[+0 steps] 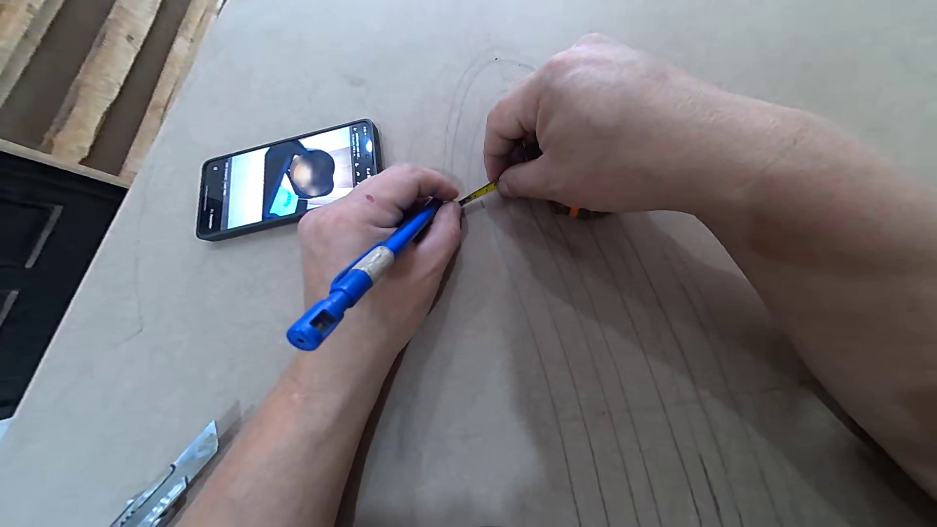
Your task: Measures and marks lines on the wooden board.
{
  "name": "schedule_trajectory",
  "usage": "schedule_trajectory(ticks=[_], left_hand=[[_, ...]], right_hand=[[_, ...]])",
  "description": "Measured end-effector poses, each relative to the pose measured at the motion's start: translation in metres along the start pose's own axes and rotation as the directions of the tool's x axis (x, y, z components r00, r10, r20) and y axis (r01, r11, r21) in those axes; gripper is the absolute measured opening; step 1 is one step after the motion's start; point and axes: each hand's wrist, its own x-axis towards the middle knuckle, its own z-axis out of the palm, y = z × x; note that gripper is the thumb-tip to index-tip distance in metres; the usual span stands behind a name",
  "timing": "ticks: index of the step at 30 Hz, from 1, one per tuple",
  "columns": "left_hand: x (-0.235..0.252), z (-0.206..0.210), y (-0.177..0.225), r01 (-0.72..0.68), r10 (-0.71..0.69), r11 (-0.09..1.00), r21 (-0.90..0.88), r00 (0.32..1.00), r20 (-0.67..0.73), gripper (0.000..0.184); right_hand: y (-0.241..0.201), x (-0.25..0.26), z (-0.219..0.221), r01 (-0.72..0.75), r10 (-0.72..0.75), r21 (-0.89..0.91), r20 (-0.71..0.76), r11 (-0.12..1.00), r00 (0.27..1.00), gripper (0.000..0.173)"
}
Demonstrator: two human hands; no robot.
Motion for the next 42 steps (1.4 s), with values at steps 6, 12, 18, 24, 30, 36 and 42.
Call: schedule_trajectory(ticks=[6,12,18,24,30,36,42], left_hand=[[-0.003,-0.015,-0.006,0.145,-0.145,0.901,-0.409,0.989,0.032,0.018],[-0.011,-0.012,0.001,0.182,-0.214,0.912,-0.367,0.976,-0.047,0.015],[-0.011,-0.015,0.003,0.160,-0.173,0.911,-0.379,0.985,0.000,0.013],[-0.011,-0.016,0.000,0.163,-0.161,0.913,-0.375,0.986,0.037,0.014],[-0.011,-0.015,0.001,0.168,-0.166,0.910,-0.379,0.985,0.039,0.014],[-0.010,-0.016,0.002,0.199,-0.197,0.899,-0.390,0.979,0.045,0.012],[-0.006,-0.015,0.005,0.269,-0.271,0.889,-0.371,0.961,0.049,0.010]], right_hand=[[0.003,0.002,0.002,-0.021,0.022,0.060,-0.011,0.998,1.000,0.008],[0.010,0.000,0.005,0.027,-0.026,0.056,-0.019,0.998,0.999,0.010],[0.014,0.003,0.013,0.037,-0.033,0.060,-0.072,0.998,0.997,0.008],[0.013,0.002,0.012,0.026,-0.020,0.079,-0.066,0.997,0.998,0.008],[0.014,0.002,0.013,0.037,-0.030,0.085,-0.077,0.996,0.997,0.008],[0.014,0.002,0.014,0.042,-0.038,0.072,-0.068,0.996,0.997,0.007],[0.010,0.003,0.009,0.011,-0.010,0.090,-0.008,0.996,1.000,0.008]])
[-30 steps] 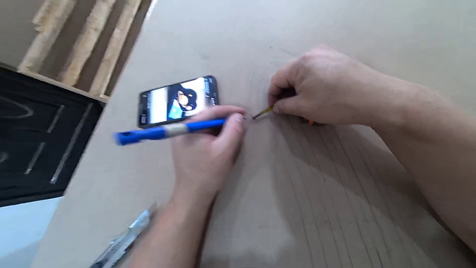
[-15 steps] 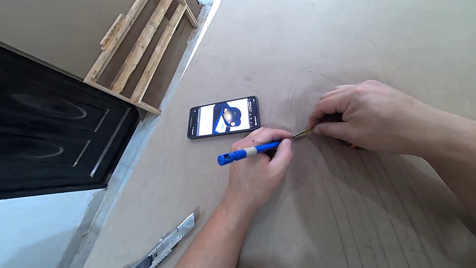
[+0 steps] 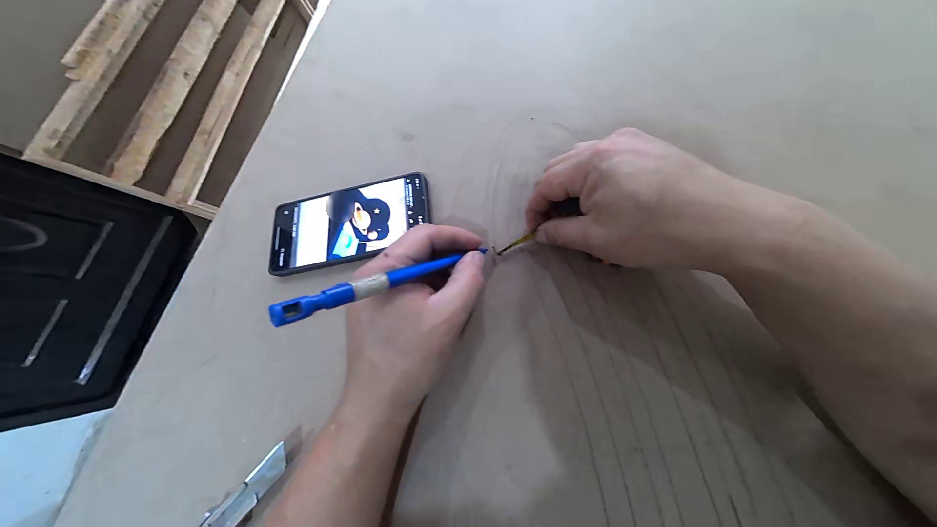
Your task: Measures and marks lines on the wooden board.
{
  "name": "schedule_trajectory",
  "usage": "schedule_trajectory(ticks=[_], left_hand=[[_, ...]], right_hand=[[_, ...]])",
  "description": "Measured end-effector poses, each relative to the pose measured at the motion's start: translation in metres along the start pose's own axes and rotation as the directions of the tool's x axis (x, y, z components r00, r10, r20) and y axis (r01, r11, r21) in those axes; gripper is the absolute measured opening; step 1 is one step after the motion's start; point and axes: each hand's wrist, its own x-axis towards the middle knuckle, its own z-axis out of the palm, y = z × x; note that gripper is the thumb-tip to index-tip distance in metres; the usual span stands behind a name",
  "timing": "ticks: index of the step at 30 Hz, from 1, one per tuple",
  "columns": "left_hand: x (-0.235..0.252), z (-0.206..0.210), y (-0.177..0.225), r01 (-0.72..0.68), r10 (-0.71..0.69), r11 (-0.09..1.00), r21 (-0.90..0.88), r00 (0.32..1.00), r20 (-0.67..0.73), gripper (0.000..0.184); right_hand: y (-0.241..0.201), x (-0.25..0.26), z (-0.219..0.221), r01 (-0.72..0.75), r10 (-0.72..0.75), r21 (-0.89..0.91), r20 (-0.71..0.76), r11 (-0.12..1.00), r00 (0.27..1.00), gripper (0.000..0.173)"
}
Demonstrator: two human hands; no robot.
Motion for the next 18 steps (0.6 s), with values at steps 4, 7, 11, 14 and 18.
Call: schedule_trajectory(ticks=[4,7,11,14,18], left_hand=[[0.004,0.001,0.001,0.040,-0.040,0.999,0.008,0.999,-0.008,0.010],[0.005,0.003,0.003,0.065,-0.065,0.998,0.009,0.998,-0.012,0.007],[0.006,0.005,0.004,0.066,-0.066,0.998,-0.011,0.998,-0.004,0.006],[0.010,0.004,0.003,0.085,-0.085,0.996,-0.017,0.996,0.012,0.005],[0.013,0.005,0.006,0.116,-0.116,0.993,0.004,0.993,0.002,0.003]], right_hand=[[-0.001,0.001,-0.002,-0.002,0.002,-0.015,0.008,1.000,1.000,0.009],[-0.002,-0.001,-0.002,-0.003,0.003,-0.010,0.004,1.000,1.000,0.008],[-0.004,-0.002,-0.004,-0.021,0.021,-0.004,0.010,1.000,1.000,0.009],[-0.006,-0.002,-0.005,-0.032,0.032,-0.018,0.014,0.999,0.999,0.010],[-0.007,-0.002,-0.005,-0.032,0.032,-0.030,0.011,0.999,0.999,0.011]])
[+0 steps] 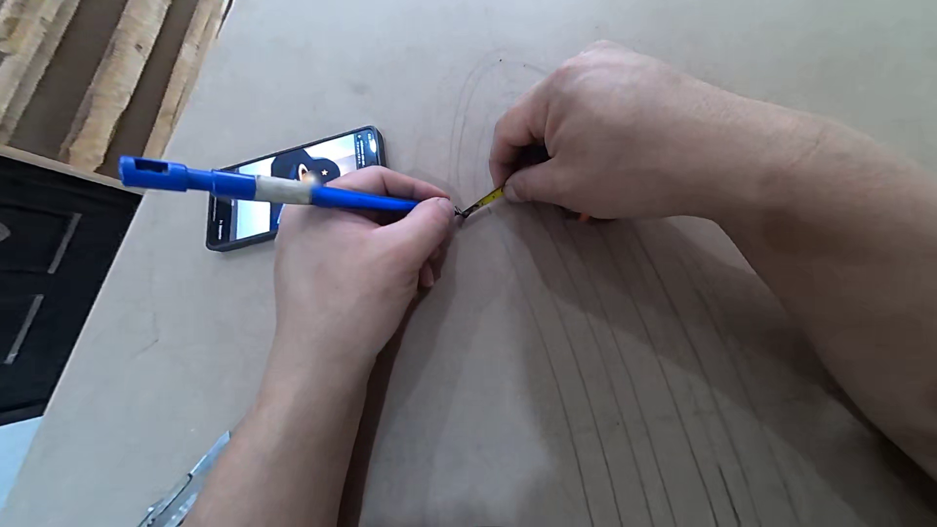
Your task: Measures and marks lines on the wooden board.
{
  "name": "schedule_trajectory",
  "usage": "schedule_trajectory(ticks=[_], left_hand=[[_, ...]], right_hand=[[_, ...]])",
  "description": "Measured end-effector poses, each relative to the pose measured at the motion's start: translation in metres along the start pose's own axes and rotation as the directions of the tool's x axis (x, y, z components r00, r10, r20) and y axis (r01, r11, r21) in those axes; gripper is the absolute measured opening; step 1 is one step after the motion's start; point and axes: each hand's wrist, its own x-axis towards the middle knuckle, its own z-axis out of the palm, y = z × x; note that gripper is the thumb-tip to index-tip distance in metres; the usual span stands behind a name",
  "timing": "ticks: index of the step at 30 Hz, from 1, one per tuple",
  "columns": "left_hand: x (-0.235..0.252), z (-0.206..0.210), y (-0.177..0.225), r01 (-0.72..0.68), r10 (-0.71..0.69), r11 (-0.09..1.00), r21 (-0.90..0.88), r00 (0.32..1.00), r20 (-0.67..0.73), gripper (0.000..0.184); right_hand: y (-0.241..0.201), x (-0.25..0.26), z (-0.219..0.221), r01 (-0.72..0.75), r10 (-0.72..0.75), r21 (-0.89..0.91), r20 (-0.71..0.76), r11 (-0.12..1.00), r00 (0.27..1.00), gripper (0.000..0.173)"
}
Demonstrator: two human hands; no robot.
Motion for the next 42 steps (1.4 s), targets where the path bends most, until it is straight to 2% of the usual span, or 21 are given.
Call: schedule_trajectory(ticks=[3,8,11,18,25,32,42], left_hand=[[0.001,0.001,0.001,0.013,-0.013,1.000,0.000,1.000,-0.018,0.004],[-0.004,0.001,-0.004,-0.011,-0.030,0.965,-0.264,0.988,-0.151,0.005],[-0.008,0.000,-0.006,-0.019,-0.031,0.956,-0.293,0.986,-0.166,0.006],[-0.005,-0.001,-0.005,0.016,-0.024,0.996,-0.090,0.996,-0.087,0.006],[-0.002,-0.001,-0.001,0.041,-0.045,0.996,-0.078,0.997,-0.056,0.005],[-0.002,0.003,0.001,0.006,-0.004,0.998,0.056,0.999,-0.033,0.004],[-0.003,0.005,0.008,0.026,-0.024,0.980,0.197,1.000,-0.014,0.006]], right_hand=[[0.000,0.001,0.000,0.003,-0.003,0.003,-0.001,1.000,1.000,0.010],[0.003,-0.002,0.001,0.018,-0.018,0.007,-0.009,1.000,1.000,0.010],[0.004,-0.002,0.001,0.031,-0.031,0.002,-0.018,1.000,0.999,0.009],[0.003,0.000,0.003,0.011,-0.011,0.009,-0.018,1.000,1.000,0.009],[0.003,0.000,0.004,0.024,-0.024,0.002,-0.026,1.000,0.999,0.009],[0.002,0.000,0.003,0.036,-0.036,0.004,-0.026,0.999,0.999,0.009],[0.000,-0.001,0.000,0.004,-0.004,0.030,0.010,1.000,1.000,0.010]])
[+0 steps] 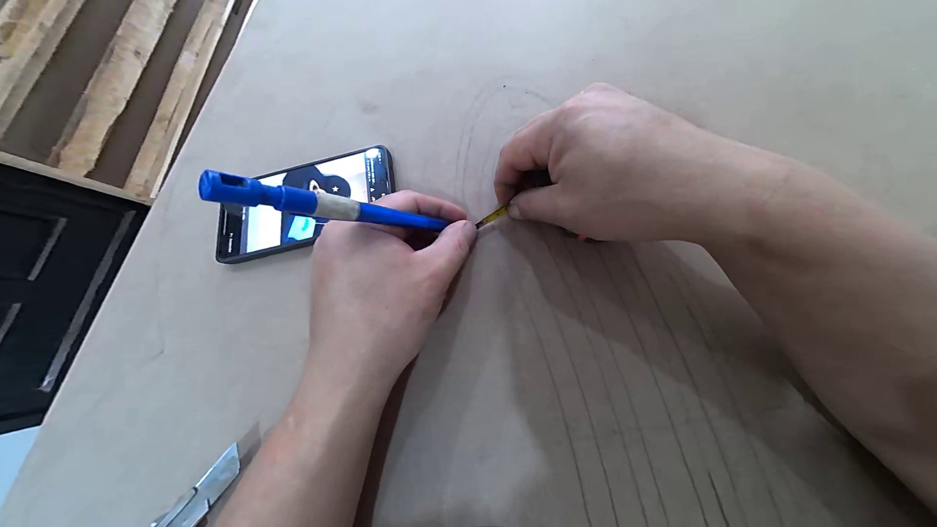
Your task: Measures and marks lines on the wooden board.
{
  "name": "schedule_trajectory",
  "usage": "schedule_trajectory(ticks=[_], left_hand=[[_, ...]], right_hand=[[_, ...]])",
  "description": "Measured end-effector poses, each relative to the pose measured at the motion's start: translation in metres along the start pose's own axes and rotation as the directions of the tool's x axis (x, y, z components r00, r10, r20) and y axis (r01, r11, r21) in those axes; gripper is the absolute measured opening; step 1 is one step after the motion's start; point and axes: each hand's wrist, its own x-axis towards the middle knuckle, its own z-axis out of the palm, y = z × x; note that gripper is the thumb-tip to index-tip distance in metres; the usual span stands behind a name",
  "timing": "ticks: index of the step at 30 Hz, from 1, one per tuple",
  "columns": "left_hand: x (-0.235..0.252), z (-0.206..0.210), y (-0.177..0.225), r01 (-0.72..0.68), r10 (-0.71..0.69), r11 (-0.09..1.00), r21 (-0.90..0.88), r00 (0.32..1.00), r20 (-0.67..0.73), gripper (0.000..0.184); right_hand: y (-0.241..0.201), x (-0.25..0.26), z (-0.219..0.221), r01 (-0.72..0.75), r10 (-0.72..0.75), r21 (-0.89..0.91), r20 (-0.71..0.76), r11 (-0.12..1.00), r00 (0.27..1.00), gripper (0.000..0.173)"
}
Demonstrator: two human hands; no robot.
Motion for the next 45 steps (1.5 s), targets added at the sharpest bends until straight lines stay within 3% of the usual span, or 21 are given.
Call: schedule_trajectory(ticks=[14,45], left_hand=[[0.000,0.004,-0.003,-0.036,0.036,0.999,-0.017,0.999,-0.028,0.003],[-0.016,0.002,-0.006,-0.135,0.138,0.990,-0.047,0.989,0.059,0.004]], right_hand=[[-0.004,0.000,-0.001,-0.017,0.017,-0.029,0.007,0.999,1.000,0.012],[-0.019,-0.027,0.002,-0.059,0.061,-0.055,0.027,0.997,0.998,0.013]])
